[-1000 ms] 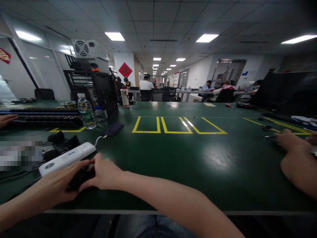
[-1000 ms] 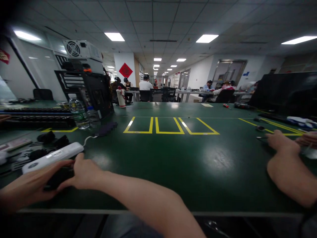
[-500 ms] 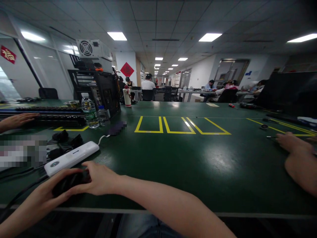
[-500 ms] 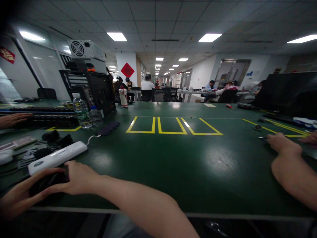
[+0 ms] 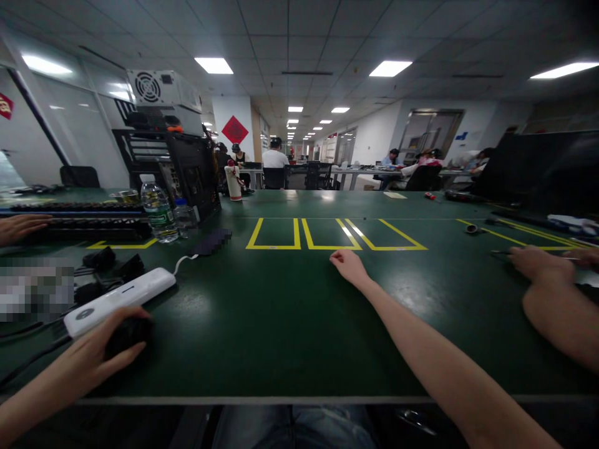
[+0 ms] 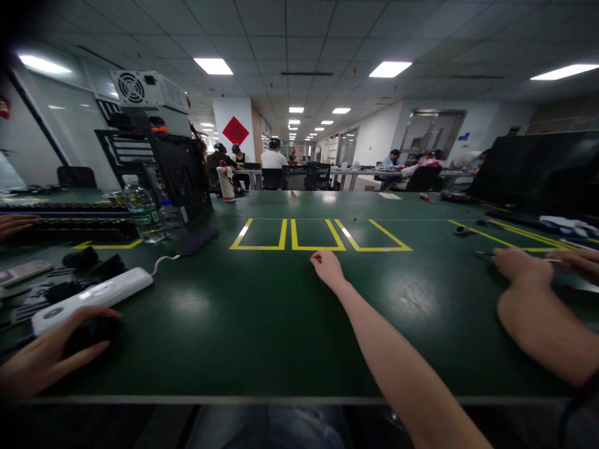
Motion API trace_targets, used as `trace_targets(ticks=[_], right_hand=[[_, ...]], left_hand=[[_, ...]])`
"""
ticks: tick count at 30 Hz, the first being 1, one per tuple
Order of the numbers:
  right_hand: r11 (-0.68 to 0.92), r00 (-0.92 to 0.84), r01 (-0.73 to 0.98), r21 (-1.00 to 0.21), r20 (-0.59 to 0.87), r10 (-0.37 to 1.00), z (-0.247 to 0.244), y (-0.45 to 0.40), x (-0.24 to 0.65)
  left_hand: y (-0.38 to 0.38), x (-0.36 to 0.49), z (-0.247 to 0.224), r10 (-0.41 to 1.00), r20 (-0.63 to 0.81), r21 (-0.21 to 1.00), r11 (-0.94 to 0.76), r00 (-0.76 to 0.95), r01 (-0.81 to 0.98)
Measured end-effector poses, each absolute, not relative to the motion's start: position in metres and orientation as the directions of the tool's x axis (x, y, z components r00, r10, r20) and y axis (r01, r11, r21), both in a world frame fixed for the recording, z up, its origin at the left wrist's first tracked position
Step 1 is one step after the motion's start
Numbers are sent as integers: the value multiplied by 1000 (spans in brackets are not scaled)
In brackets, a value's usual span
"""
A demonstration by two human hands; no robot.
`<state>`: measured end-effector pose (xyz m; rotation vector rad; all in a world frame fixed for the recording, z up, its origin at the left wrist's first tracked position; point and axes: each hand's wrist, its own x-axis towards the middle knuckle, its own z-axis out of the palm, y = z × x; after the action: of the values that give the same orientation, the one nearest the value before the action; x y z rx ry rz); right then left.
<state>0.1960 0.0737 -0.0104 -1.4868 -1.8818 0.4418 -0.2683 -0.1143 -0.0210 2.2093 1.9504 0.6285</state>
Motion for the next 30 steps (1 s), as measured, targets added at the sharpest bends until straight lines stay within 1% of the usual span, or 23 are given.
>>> trace_targets(ticks=[1,2,3,4,5,6,8,10,12,14,16,18,21,24,26,30], right_hand=[[279,-91,707,-650,308,947,-10,74,193],[282,-92,697,-659,308,947,-10,72,186],[298,-115,681,-669,304,946,-9,69,175],[333,-171,649,-684,296,940,-9,65,162],[380,-264,565,-732,276,924,-8,61,150],[412,-352,486,-771,259,899,-8,56,138],[423,-397,391,-817,264,879,-9,49,125],[342,-342,343,-875,223,913,-11,43,124],[236,-300,251,-939,156,941,-12,40,132],[156,-330,147,-977,100,939,-12,37,141],[152,-393,99,-983,101,914,-11,34,146],[220,-453,84,-972,160,877,-12,30,146],[344,-502,71,-936,265,824,-14,24,143],[430,-487,115,-895,327,810,-17,18,142],[459,-478,144,-876,345,808,-18,15,143],[489,-476,195,-850,354,805,-20,13,143]], left_hand=[[-100,-251,-16,970,225,352,-169,92,921],[-84,-231,-12,959,256,357,-211,121,910],[-65,-207,-8,954,252,378,-254,165,890],[-46,-181,-5,949,219,401,-298,225,866],[-27,-154,-2,937,211,416,-345,279,841],[-9,-126,-1,914,220,427,-405,342,808],[19,-75,-1,836,289,414,-549,467,726],[35,-37,-4,777,370,386,-627,509,676],[38,-17,-8,755,405,357,-650,515,671],[34,-12,-11,750,425,318,-648,507,692],[27,-18,-14,750,430,294,-643,503,707],[21,-25,-16,746,433,302,-649,506,698],[15,-33,-18,718,448,358,-690,533,629],[16,-36,-18,714,428,455,-700,555,550],[19,-38,-15,730,379,546,-672,568,500],[28,-45,-8,720,222,720,-576,658,387]])
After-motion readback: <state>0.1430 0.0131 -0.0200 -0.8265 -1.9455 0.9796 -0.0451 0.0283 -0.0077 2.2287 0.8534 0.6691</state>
